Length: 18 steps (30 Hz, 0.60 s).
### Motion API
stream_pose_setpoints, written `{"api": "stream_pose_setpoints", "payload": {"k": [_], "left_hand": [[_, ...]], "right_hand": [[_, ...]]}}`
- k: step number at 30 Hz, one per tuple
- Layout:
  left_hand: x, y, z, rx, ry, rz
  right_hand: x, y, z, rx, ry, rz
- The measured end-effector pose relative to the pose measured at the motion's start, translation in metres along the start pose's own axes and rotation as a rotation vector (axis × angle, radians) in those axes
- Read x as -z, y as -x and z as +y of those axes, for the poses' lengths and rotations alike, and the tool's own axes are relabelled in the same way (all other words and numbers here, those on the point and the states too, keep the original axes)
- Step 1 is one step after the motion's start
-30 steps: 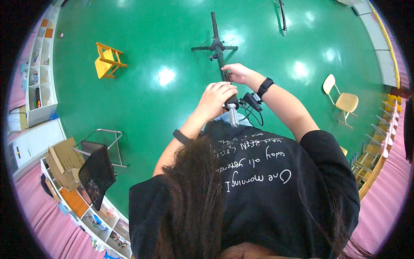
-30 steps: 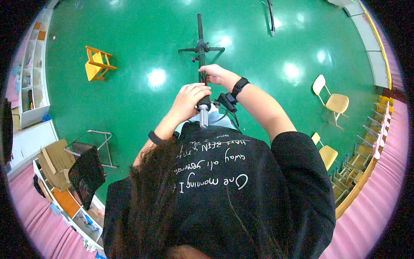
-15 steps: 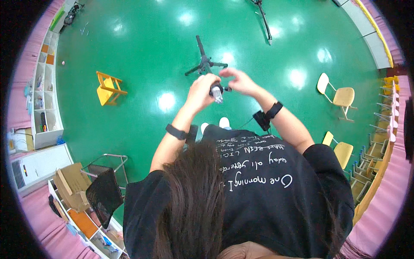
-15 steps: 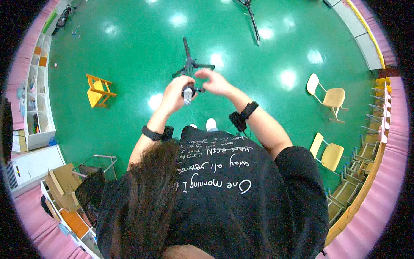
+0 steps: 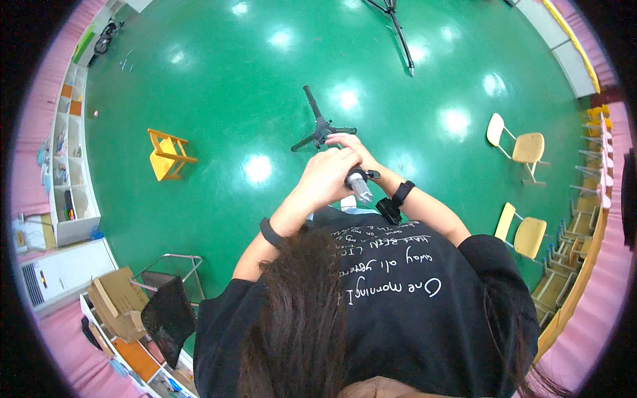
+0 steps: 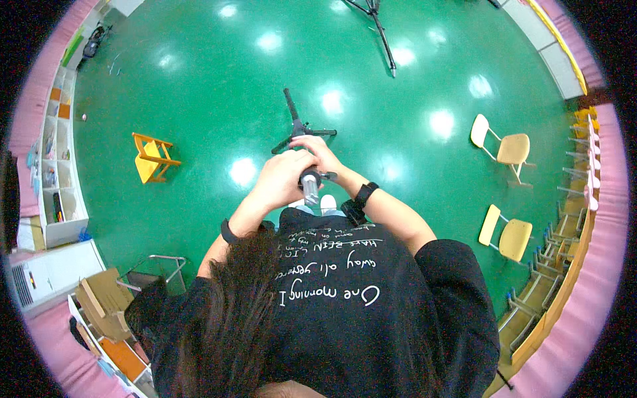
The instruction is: The person places a plastic basin on a shelf, gathers several small brooms and dustpans to arrange them on a counter, and then picks up and relocates several tripod stands and a chair within the room.
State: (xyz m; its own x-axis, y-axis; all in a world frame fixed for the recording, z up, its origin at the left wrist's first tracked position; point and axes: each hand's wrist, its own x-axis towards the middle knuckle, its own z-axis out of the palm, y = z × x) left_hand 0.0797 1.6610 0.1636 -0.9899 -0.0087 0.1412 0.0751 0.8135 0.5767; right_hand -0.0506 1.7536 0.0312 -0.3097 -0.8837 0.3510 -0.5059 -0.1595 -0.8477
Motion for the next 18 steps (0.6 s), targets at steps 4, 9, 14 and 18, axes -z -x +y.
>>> {"api": "stream_pose_setpoints", "payload": {"k": [4,9,14,18], "left_hand": [[0.015,0.001,-0.01,-0.08,0.053,-0.067],[0.025,0.001,-0.023,-0.21,0.349,0.125],[0.01,0.02,-0.074,-0.18,0.41,-0.181],[-0.023,0.051,-0.116,-0.218,0.424,-0.535]], "right_hand": [[-0.027,0.004,0.038,0.001,-0.134,-0.029],[-0.009,-0.014,0.01,-0.259,-0.359,0.136],[0.034,0.006,0.005,-0.339,-0.274,0.744],[0.075,0.07,-0.044,-0.332,-0.317,1.215]]}}
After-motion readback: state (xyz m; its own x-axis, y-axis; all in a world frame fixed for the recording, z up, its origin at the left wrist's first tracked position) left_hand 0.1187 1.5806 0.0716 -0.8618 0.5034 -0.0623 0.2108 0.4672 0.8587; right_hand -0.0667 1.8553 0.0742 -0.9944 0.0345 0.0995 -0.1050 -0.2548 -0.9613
